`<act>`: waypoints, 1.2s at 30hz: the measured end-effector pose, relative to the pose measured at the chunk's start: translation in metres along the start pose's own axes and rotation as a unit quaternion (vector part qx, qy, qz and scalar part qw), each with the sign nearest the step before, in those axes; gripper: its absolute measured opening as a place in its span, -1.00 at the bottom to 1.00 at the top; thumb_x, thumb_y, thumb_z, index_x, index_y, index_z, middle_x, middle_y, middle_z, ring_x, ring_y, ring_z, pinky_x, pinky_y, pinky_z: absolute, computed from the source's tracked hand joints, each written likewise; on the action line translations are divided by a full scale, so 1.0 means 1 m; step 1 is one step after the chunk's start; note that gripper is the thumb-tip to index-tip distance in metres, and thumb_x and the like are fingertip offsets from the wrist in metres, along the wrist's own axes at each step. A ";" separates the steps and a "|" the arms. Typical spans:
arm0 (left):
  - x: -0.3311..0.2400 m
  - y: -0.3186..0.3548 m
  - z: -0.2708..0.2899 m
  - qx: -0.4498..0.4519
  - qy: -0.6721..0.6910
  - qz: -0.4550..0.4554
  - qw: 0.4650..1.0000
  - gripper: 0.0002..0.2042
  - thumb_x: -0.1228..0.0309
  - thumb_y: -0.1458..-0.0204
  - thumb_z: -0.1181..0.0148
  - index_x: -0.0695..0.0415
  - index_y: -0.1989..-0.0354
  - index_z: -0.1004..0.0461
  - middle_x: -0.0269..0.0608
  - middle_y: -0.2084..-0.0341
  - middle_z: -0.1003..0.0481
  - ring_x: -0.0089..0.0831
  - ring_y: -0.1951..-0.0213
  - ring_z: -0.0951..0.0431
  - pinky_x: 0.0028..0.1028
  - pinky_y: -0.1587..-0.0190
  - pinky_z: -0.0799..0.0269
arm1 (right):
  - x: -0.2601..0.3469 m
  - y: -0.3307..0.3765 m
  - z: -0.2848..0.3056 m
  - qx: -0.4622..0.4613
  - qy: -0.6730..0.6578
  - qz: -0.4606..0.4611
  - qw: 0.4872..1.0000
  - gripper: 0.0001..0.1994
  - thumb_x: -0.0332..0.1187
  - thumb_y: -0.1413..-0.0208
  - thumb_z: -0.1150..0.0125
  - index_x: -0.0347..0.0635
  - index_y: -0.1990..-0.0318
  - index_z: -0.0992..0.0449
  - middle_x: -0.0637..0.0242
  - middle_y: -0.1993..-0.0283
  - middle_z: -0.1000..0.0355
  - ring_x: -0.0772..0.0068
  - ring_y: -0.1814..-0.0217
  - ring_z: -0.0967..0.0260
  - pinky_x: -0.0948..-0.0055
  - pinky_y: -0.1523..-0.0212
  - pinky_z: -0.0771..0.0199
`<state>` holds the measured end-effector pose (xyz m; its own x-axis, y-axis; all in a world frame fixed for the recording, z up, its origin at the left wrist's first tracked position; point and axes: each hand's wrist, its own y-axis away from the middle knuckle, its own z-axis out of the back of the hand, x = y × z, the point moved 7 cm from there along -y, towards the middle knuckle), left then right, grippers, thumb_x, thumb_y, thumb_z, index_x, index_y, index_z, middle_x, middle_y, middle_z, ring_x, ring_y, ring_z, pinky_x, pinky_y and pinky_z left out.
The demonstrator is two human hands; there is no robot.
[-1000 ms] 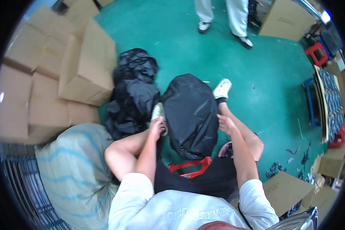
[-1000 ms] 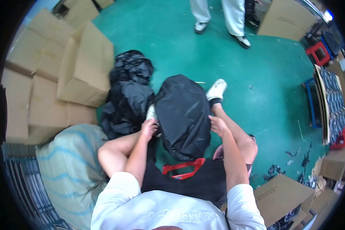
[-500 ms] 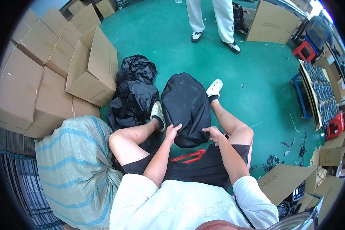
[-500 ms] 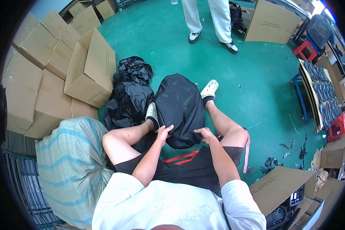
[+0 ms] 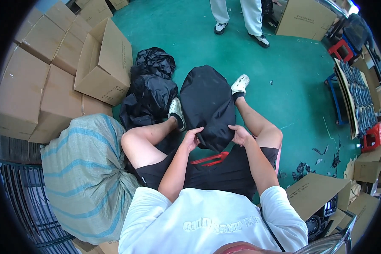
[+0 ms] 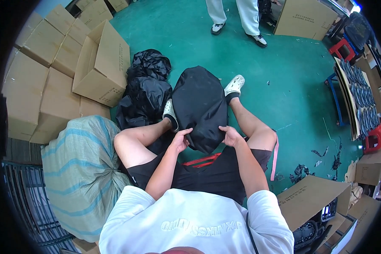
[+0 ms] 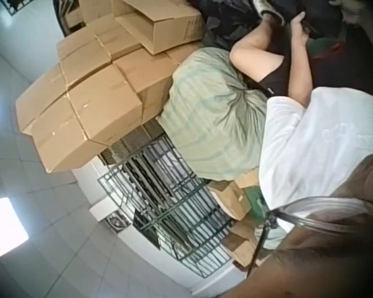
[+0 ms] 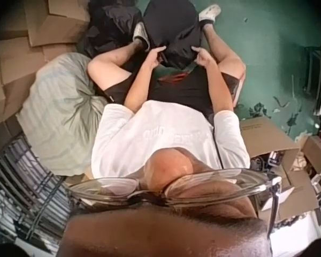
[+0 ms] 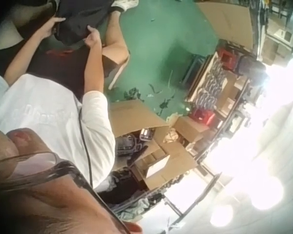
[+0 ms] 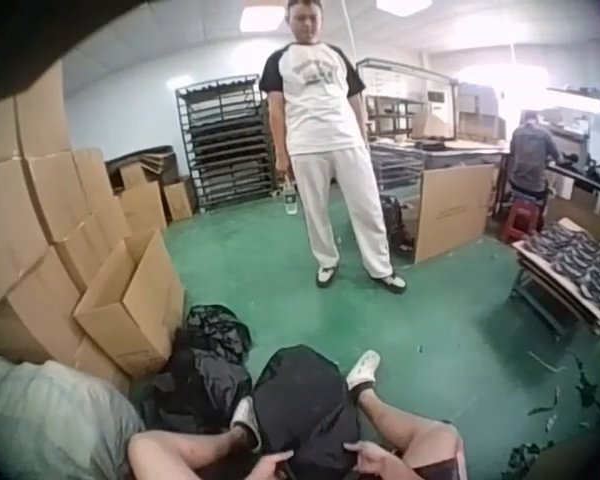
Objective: Inspecting and organizing black fabric covers for sports or outdoor goods.
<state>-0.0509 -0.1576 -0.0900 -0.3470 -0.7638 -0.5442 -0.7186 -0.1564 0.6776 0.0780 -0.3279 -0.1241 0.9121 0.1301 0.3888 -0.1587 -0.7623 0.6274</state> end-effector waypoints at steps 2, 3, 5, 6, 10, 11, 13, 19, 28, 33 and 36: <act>0.019 0.005 0.007 -0.047 0.105 0.086 0.990 -0.69 0.41 0.08 -0.16 0.22 0.12 -0.44 -0.15 0.22 -0.52 -0.23 0.17 -0.52 -0.24 0.01 -0.41 | -0.007 0.001 0.009 -0.071 0.047 -0.013 0.996 -0.43 -0.28 -0.26 -0.01 -0.34 -0.33 -0.03 0.03 -0.36 -0.17 0.01 -0.34 -0.20 -0.15 -0.32 -0.11; 0.032 -0.001 0.027 -0.052 0.107 0.080 0.990 -0.69 0.41 0.08 -0.16 0.22 0.12 -0.44 -0.15 0.22 -0.52 -0.23 0.17 -0.52 -0.24 0.01 -0.41 | -0.009 0.002 0.009 -0.134 0.100 -0.027 0.986 -0.46 -0.30 -0.26 -0.01 -0.36 -0.31 -0.06 0.02 -0.33 -0.21 -0.04 -0.30 -0.25 -0.22 -0.28 -0.16; 0.061 -0.023 0.090 -0.224 0.078 0.069 0.969 -0.82 0.47 0.14 -0.14 0.18 0.31 -0.41 -0.19 0.43 -0.45 -0.23 0.31 -0.52 -0.15 0.12 -0.49 | -0.008 -0.013 0.031 -0.246 0.175 0.003 0.953 -0.53 -0.33 -0.25 -0.02 -0.38 -0.25 -0.15 -0.01 -0.28 -0.26 -0.14 -0.20 -0.35 -0.33 -0.20 -0.20; 0.068 -0.021 0.081 -0.252 0.075 0.082 0.961 -0.86 0.46 0.15 -0.14 0.18 0.40 -0.35 -0.21 0.53 -0.37 -0.24 0.44 -0.48 -0.12 0.15 -0.50 | -0.017 -0.014 0.046 -0.238 0.163 -0.037 0.957 -0.55 -0.34 -0.24 -0.01 -0.37 -0.22 -0.19 -0.03 -0.27 -0.26 -0.13 -0.17 -0.36 -0.30 -0.17 -0.25; 0.080 -0.022 0.092 -0.344 0.098 0.051 0.932 -0.80 0.47 0.14 -0.15 0.22 0.30 -0.40 -0.14 0.42 -0.45 -0.22 0.38 -0.53 -0.11 0.16 -0.50 | -0.026 -0.011 0.056 -0.282 0.178 -0.078 0.940 -0.56 -0.40 -0.18 0.03 -0.35 -0.21 -0.22 -0.15 -0.24 -0.24 -0.20 -0.11 -0.36 -0.20 -0.04 -0.38; 0.086 -0.023 0.107 -0.350 0.118 0.030 0.929 -0.72 0.41 0.10 -0.11 0.23 0.18 -0.41 -0.08 0.21 -0.46 -0.16 0.16 -0.48 -0.09 0.01 -0.40 | -0.024 -0.009 0.040 -0.284 0.173 -0.085 0.939 -0.55 -0.41 -0.16 0.05 -0.35 -0.22 -0.22 -0.18 -0.23 -0.23 -0.21 -0.10 -0.35 -0.19 -0.01 -0.40; 0.089 -0.029 0.103 -0.343 0.130 0.017 0.930 -0.63 0.35 0.06 -0.08 0.24 0.05 -0.41 -0.03 0.00 -0.46 -0.09 -0.05 -0.44 -0.08 -0.14 -0.29 | -0.022 -0.008 0.048 -0.296 0.177 -0.088 0.934 -0.54 -0.42 -0.16 0.06 -0.35 -0.22 -0.21 -0.19 -0.22 -0.23 -0.23 -0.10 -0.35 -0.20 0.01 -0.41; 0.097 -0.036 0.075 -0.291 0.297 0.029 0.909 -0.60 0.33 0.05 0.01 0.19 0.02 -0.43 -0.03 -0.06 -0.44 -0.10 -0.05 -0.46 -0.08 -0.17 -0.28 | -0.037 -0.020 0.077 -0.334 0.225 -0.125 0.907 -0.56 -0.42 -0.12 0.06 -0.38 -0.18 -0.27 -0.21 -0.12 -0.30 -0.19 -0.05 -0.37 -0.13 0.12 -0.46; 0.093 -0.061 0.143 -0.447 0.155 -0.078 0.877 -0.64 0.34 0.02 -0.14 0.31 0.09 -0.49 -0.06 0.10 -0.53 -0.18 0.15 -0.54 -0.22 0.01 -0.42 | -0.026 -0.042 0.109 -0.419 0.391 -0.066 0.817 -0.61 -0.48 0.00 0.01 -0.39 -0.04 -0.30 -0.08 0.14 -0.40 0.01 0.31 -0.42 0.05 0.41 -0.43; 0.045 -0.037 0.137 -0.528 -0.090 -0.057 0.843 -0.58 0.25 -0.01 -0.19 0.33 0.05 -0.46 0.08 0.11 -0.50 -0.07 0.06 -0.50 -0.19 -0.05 -0.35 | 0.029 -0.007 0.048 -0.508 0.511 0.234 0.653 -0.50 -0.36 0.00 -0.19 -0.28 -0.12 -0.27 -0.14 -0.18 -0.26 -0.14 -0.11 -0.33 0.08 -0.08 -0.38; -0.016 -0.008 0.066 -0.502 -0.461 -0.322 0.657 -0.38 0.16 0.04 -0.27 0.26 -0.16 -0.29 0.15 -0.11 -0.33 0.02 -0.20 -0.27 -0.08 -0.20 -0.17 | 0.048 0.011 -0.014 -0.409 0.585 0.337 0.614 -0.42 -0.29 0.04 -0.28 -0.24 -0.16 -0.26 -0.13 -0.30 -0.10 -0.14 -0.34 -0.09 0.08 -0.27 -0.18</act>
<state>-0.0799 -0.1028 -0.1192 -0.7158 0.2945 -0.6332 -0.2961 -0.9492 -0.1067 0.1144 -0.3214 -0.0888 -0.2847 0.6908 0.6646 -0.9245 -0.3813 0.0002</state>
